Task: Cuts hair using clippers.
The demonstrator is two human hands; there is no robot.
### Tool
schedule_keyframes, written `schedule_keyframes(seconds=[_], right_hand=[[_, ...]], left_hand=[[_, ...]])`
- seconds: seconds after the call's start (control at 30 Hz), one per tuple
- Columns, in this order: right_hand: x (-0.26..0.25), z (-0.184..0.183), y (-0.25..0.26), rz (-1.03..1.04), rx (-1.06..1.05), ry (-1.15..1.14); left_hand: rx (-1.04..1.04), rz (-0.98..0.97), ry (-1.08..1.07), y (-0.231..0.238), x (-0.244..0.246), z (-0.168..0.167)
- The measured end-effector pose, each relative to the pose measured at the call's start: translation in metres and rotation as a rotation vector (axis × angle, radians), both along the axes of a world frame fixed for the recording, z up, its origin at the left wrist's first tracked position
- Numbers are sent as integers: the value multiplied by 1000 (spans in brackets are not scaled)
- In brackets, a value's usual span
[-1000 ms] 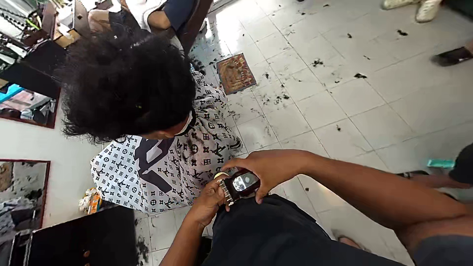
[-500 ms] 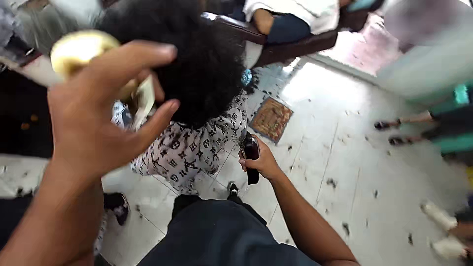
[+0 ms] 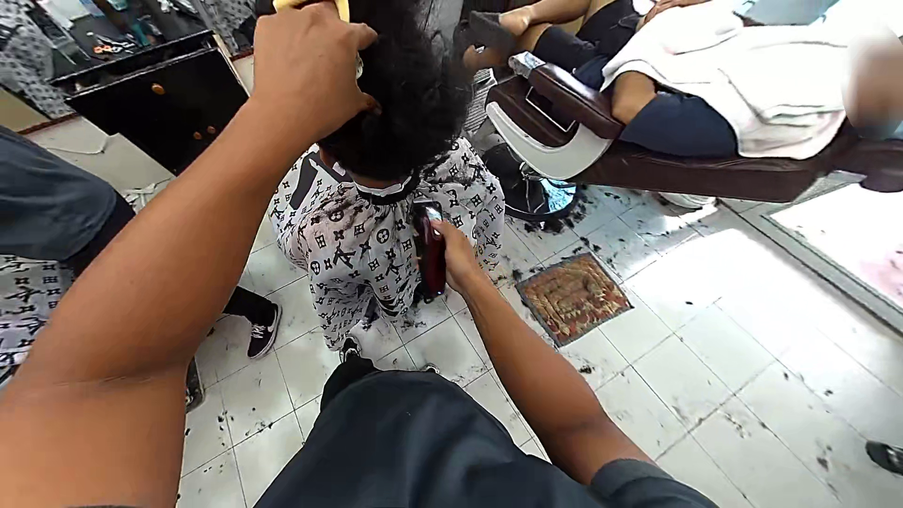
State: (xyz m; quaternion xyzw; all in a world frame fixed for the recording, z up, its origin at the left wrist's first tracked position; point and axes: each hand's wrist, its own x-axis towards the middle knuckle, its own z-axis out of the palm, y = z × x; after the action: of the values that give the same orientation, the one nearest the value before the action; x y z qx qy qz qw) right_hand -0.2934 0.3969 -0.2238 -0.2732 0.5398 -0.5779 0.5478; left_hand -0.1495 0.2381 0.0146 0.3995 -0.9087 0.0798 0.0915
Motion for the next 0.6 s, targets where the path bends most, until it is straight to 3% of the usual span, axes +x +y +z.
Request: schedule_keyframes(seconds=[0.2,0.6], right_hand=[[9,4,-46,70,-60,244],[21,9,-67,66,-86,306]], left_hand=[[23,111,-58,-4,-10,9],[41,161,-89,-15,-20,16]])
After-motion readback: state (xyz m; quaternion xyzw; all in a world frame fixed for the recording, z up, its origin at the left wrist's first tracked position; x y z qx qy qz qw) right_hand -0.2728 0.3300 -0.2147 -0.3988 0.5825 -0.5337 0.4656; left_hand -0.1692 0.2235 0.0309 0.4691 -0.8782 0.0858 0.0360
